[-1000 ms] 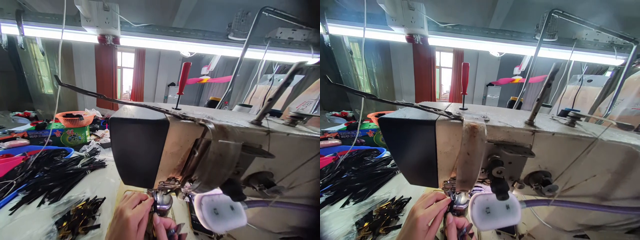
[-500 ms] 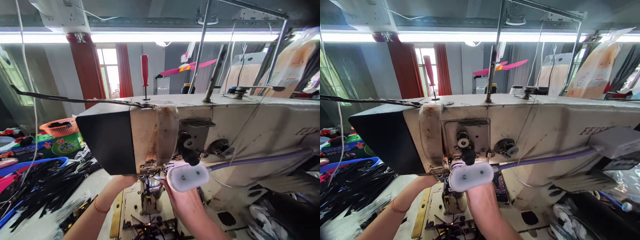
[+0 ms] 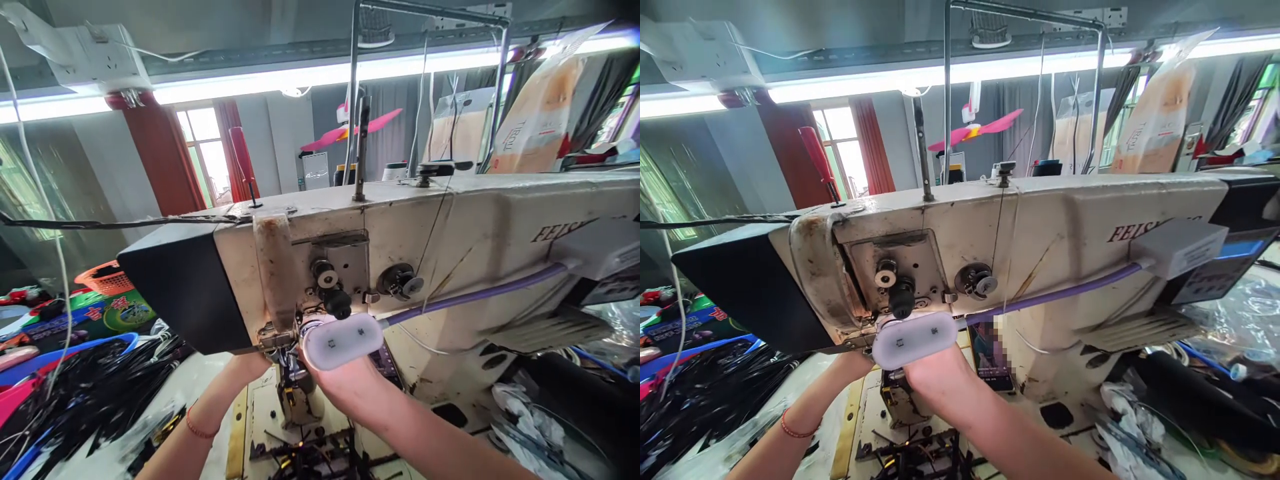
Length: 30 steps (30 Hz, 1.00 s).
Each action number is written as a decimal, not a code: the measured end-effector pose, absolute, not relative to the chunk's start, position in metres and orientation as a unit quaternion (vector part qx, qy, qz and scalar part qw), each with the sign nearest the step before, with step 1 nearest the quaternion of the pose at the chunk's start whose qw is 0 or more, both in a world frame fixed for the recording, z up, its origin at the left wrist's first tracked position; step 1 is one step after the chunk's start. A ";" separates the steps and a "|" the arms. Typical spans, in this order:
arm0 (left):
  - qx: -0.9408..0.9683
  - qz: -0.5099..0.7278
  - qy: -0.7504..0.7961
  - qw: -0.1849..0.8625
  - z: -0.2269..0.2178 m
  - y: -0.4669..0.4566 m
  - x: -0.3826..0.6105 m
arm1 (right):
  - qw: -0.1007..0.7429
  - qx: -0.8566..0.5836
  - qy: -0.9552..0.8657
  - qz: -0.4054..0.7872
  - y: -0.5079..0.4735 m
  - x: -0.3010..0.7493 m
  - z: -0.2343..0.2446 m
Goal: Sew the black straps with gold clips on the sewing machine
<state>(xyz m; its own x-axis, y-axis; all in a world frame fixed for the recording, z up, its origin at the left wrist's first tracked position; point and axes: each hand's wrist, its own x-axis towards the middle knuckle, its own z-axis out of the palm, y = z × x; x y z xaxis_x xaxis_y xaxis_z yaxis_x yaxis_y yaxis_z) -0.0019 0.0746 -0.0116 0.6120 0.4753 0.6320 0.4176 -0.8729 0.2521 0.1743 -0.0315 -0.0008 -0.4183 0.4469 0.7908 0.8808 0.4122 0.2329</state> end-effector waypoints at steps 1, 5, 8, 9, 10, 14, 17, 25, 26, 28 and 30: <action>0.895 0.364 0.255 0.035 -0.012 0.075 -0.003 | 0.334 -0.427 -0.772 -0.332 -0.031 0.174 0.001; 0.869 0.372 0.326 0.003 -0.020 0.066 -0.028 | 0.368 -0.439 -0.751 -0.328 -0.039 0.179 0.004; 0.842 0.359 0.401 -0.030 -0.031 0.040 -0.079 | 0.385 -0.443 -0.747 -0.312 -0.058 0.200 -0.011; 0.838 0.347 0.420 -0.042 -0.037 0.028 -0.099 | 0.394 -0.461 -0.734 -0.306 -0.064 0.209 -0.021; 0.835 0.331 0.436 -0.053 -0.044 0.016 -0.120 | 0.394 -0.486 -0.729 -0.276 -0.069 0.218 -0.031; 0.823 0.260 0.497 -0.095 -0.074 -0.022 -0.181 | 0.429 -0.517 -0.728 -0.137 -0.077 0.236 -0.071; 0.818 0.239 0.512 -0.111 -0.084 -0.032 -0.185 | 0.464 -0.480 -0.734 -0.126 -0.077 0.224 -0.082; 0.844 0.427 0.324 0.008 -0.056 -0.051 -0.054 | 0.526 -0.444 -0.725 -0.002 -0.072 0.173 -0.091; 0.827 0.452 0.334 0.019 -0.055 -0.052 -0.040 | 0.530 -0.463 -0.710 0.019 -0.071 0.170 -0.094; 0.797 0.474 0.372 0.045 -0.055 -0.053 -0.019 | 0.536 -0.484 -0.688 0.066 -0.071 0.166 -0.099; 0.784 0.476 0.392 0.071 -0.056 -0.052 -0.008 | 0.553 -0.475 -0.677 0.102 -0.071 0.163 -0.098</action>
